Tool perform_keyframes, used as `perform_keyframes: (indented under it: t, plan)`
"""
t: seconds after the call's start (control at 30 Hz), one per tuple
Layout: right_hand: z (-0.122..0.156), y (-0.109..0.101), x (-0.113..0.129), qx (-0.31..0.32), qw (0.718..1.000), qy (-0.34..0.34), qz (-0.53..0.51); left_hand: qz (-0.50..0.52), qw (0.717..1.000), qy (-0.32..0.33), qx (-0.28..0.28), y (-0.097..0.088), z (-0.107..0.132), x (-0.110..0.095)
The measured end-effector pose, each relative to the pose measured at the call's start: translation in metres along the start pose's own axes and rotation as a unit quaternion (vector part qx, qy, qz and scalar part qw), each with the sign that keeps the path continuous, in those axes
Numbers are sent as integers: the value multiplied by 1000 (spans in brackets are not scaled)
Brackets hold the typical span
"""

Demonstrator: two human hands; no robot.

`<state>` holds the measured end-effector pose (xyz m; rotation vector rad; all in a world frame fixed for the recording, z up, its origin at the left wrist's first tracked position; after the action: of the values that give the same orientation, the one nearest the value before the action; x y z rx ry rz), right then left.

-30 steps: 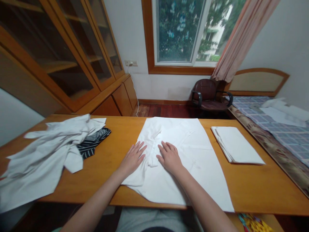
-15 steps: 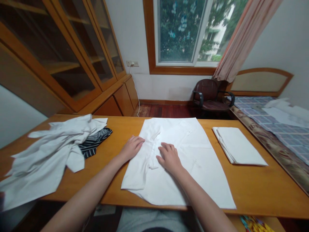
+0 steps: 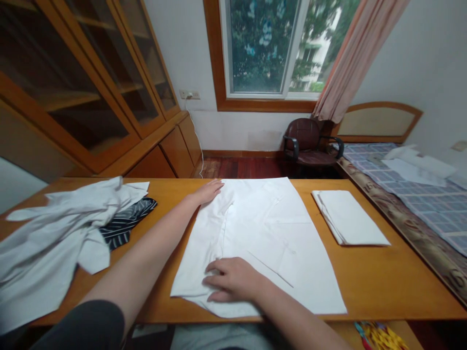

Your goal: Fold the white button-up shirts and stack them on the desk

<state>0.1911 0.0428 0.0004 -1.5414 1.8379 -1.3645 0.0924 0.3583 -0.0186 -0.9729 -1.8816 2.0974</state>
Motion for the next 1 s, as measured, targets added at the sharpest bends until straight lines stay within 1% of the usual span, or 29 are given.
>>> perform_keyframes:
  t: [0.17, 0.23, 0.37, 0.5, 0.6, 0.7, 0.83, 1.0]
  plan:
    - [-2, 1, 0, 13, 997, -11, 73, -11, 1000, -16, 3, -4, -15, 11]
    - [-4, 2, 2, 16, 995, -29, 98, -16, 1000, -22, -2, -6, -19, 14]
    - [-8, 5, 9, 19, 992, -69, 102, -22, 999, -40, -12, -8, -23, 22]
    - [-8, 4, 12, -2, 988, -81, 128, -23, 998, -58, -10, -12, -24, 36]
    - [-7, 4, 14, -16, 985, -99, 141, -27, 996, -84, -7, -15, -23, 50]
    - [-6, 3, 13, -27, 985, -90, 142, -29, 993, -114, -8, -16, -21, 60]
    - [-7, 4, 10, -29, 986, -78, 143, -21, 992, -122, -18, -12, -20, 61]
    - [-9, 8, 12, -25, 986, -98, 136, -17, 989, -144, -36, -10, -19, 58]
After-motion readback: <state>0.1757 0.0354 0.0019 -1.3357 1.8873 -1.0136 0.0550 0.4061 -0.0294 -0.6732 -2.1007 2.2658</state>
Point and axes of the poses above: each hand's wrist, its own z-axis away from the middle knuckle, its own y-axis out of the palm, x = y × z, the point moved 7 cm from there along -z, towards the middle knuckle, and after that the axes turned 5 degrees about z, right-handed, at the moved point
